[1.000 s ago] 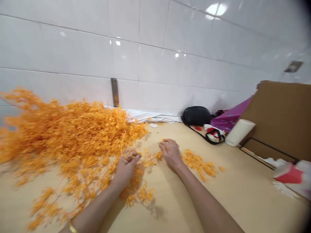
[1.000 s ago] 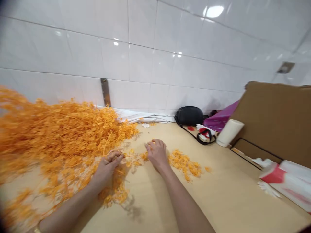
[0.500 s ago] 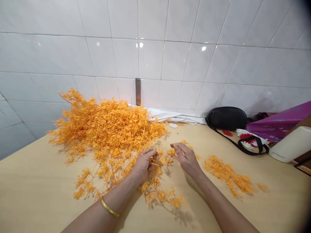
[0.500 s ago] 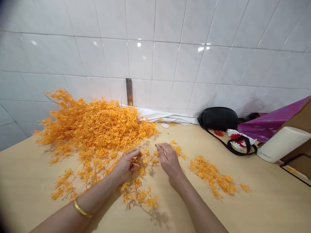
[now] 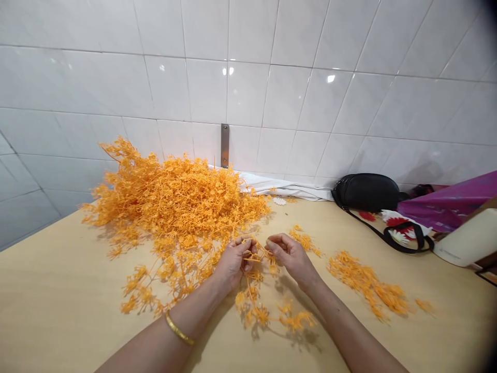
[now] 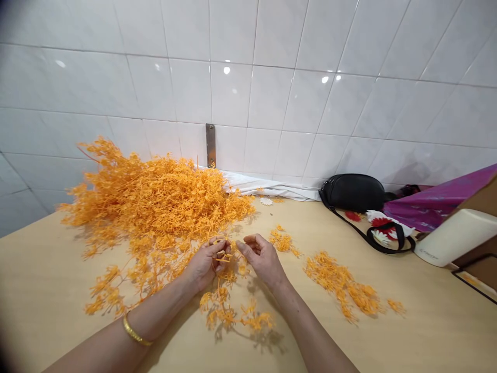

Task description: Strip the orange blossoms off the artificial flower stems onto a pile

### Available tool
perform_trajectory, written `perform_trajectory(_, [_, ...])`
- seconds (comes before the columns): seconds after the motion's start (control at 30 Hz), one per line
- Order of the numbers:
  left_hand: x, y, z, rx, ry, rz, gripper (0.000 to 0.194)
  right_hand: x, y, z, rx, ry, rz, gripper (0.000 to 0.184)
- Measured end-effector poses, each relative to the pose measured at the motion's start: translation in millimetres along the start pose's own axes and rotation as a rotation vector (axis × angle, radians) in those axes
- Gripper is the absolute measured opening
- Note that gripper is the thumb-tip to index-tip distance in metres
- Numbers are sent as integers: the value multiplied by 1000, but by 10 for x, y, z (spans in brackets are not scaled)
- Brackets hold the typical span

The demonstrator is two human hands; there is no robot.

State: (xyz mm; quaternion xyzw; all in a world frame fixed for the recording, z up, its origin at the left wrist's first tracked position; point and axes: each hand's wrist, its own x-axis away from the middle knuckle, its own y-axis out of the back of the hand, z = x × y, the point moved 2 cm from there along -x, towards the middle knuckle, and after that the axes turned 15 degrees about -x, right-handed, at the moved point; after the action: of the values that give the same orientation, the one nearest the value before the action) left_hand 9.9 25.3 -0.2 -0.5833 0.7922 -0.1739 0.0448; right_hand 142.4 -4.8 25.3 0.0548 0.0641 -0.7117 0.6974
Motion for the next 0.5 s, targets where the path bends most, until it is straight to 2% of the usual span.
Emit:
perform_trajectory(0.1, [6,-3,-16,34,-2,0,10,11,-35,-62,23,-76,71,27])
perform_trajectory(0.2, [19,-14,-27,56,41,-11,15,19,-24,-67,-13,-65,109,21])
perform_trajectory(0.33, [51,-28,-30,37,79,-54,26,-3,64,-23,-175,-68,37,24])
perform_trajectory(0.5, [67,-21,-33,13,48,11,28,-37,134,17,-227,-56,-33,26])
